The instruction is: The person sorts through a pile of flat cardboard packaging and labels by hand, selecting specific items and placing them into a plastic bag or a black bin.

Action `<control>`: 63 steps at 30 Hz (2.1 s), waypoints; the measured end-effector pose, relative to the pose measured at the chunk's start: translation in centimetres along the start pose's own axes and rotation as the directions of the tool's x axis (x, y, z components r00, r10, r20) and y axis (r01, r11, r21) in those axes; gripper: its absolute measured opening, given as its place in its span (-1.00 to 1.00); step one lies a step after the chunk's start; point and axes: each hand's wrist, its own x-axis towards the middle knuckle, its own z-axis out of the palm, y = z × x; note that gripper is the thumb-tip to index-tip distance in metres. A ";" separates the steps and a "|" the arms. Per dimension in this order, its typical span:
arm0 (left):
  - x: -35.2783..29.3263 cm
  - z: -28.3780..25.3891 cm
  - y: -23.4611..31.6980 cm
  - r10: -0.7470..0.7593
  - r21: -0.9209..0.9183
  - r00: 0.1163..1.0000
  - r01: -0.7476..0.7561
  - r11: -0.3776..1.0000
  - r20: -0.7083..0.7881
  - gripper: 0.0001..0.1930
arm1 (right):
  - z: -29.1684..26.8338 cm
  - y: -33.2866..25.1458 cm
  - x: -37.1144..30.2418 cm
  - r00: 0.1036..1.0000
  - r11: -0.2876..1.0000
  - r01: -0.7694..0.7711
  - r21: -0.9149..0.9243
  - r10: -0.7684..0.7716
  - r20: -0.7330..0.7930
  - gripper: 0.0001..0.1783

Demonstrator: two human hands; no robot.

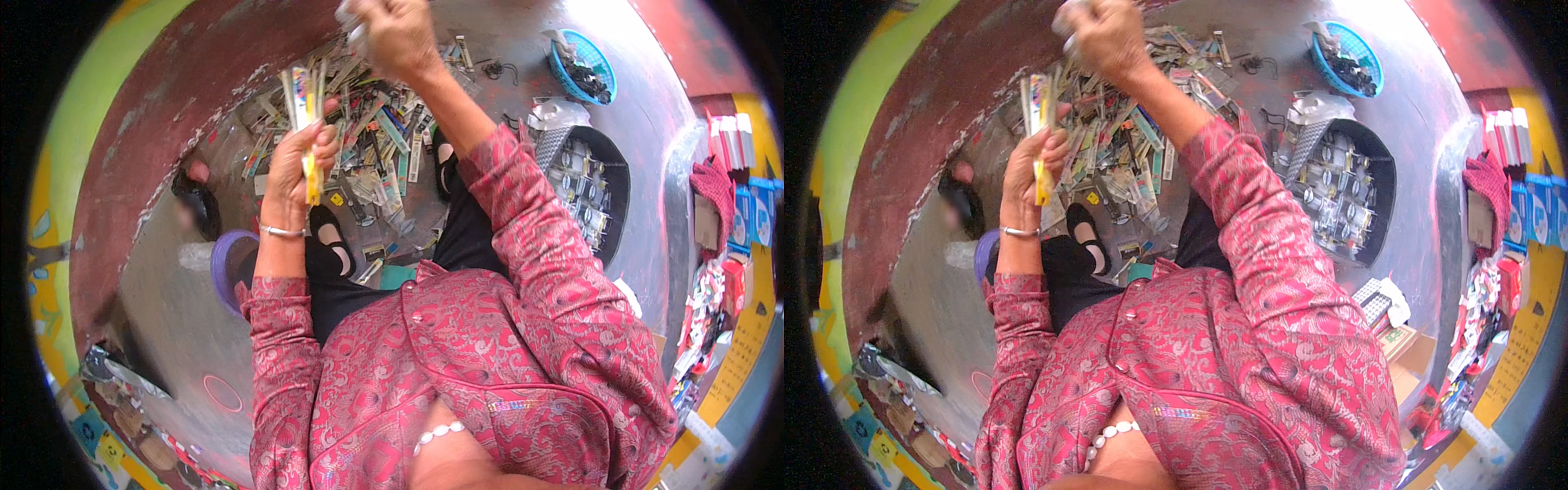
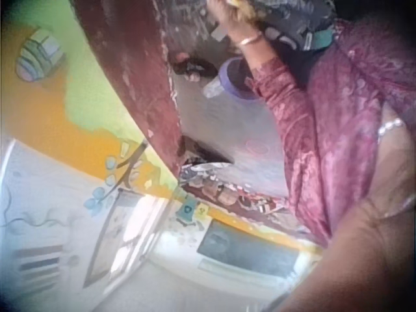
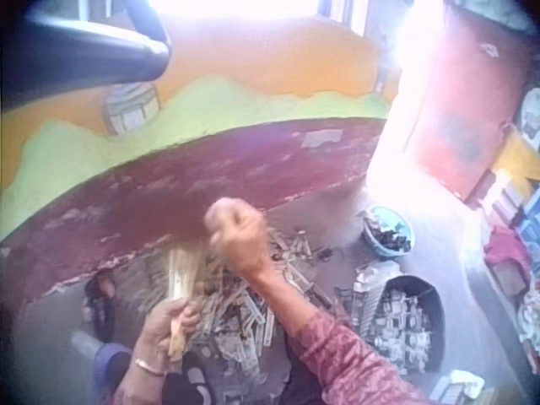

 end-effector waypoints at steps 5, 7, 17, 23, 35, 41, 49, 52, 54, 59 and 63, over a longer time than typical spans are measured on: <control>-0.9 0.3 -1.1 -0.003 0.226 1.000 0.007 0.974 -0.019 -0.87 | 5.4 1.2 -4.3 0.708 0.638 0.690 -0.341 -0.499 0.499 -0.88; -1.0 1.2 -1.0 0.007 0.200 0.996 -0.024 0.980 0.086 -0.84 | 4.2 2.7 -1.4 0.703 0.498 0.701 -0.511 -0.602 0.378 -0.93; -0.6 1.4 -0.5 0.082 -0.278 0.908 0.040 0.960 0.411 -0.51 | -2.8 1.9 2.0 0.879 0.748 -0.433 0.504 0.475 0.049 -0.66; -0.9 2.0 -1.0 0.077 -0.405 0.914 0.100 0.909 0.398 -0.58 | 1.7 -0.2 -2.4 0.702 0.675 -0.632 0.381 0.290 0.650 -0.60; -0.3 2.1 -2.0 -0.021 0.169 0.996 0.005 0.986 0.092 -0.67 | -0.1 2.3 -0.8 0.788 0.808 -0.508 -0.298 0.576 0.219 -0.49; 1.0 1.1 -2.3 -0.072 0.187 0.997 0.071 0.980 -0.001 -0.81 | 0.5 -2.0 -2.5 0.913 0.893 0.340 -0.297 -0.236 0.334 -0.80; -0.3 1.4 -2.3 -0.180 0.282 0.984 0.177 0.943 -0.015 -0.84 | -0.8 7.6 3.9 0.970 0.924 0.141 -0.357 -0.057 0.236 -0.66; 0.1 -0.2 -1.3 0.019 0.170 0.978 0.017 0.985 -0.209 -0.81 | -3.7 11.7 7.4 0.997 0.900 -0.045 -0.433 0.066 0.034 -0.59; 1.0 -0.4 -0.8 0.120 0.112 0.918 -0.083 0.990 -0.378 -0.84 | -4.5 14.8 7.5 0.967 0.896 -0.235 -0.376 0.256 0.005 -0.54; 2.2 -1.8 -0.5 -0.011 -0.080 0.927 -0.020 0.997 -0.374 -0.90 | -2.6 21.6 5.4 0.863 0.861 -0.154 -0.486 0.357 0.359 -0.60; 3.0 -2.2 -1.7 -0.011 -0.076 0.918 -0.021 0.997 -0.396 -0.74 | 0.0 27.4 3.0 0.872 0.805 0.075 -0.588 0.233 0.430 -0.71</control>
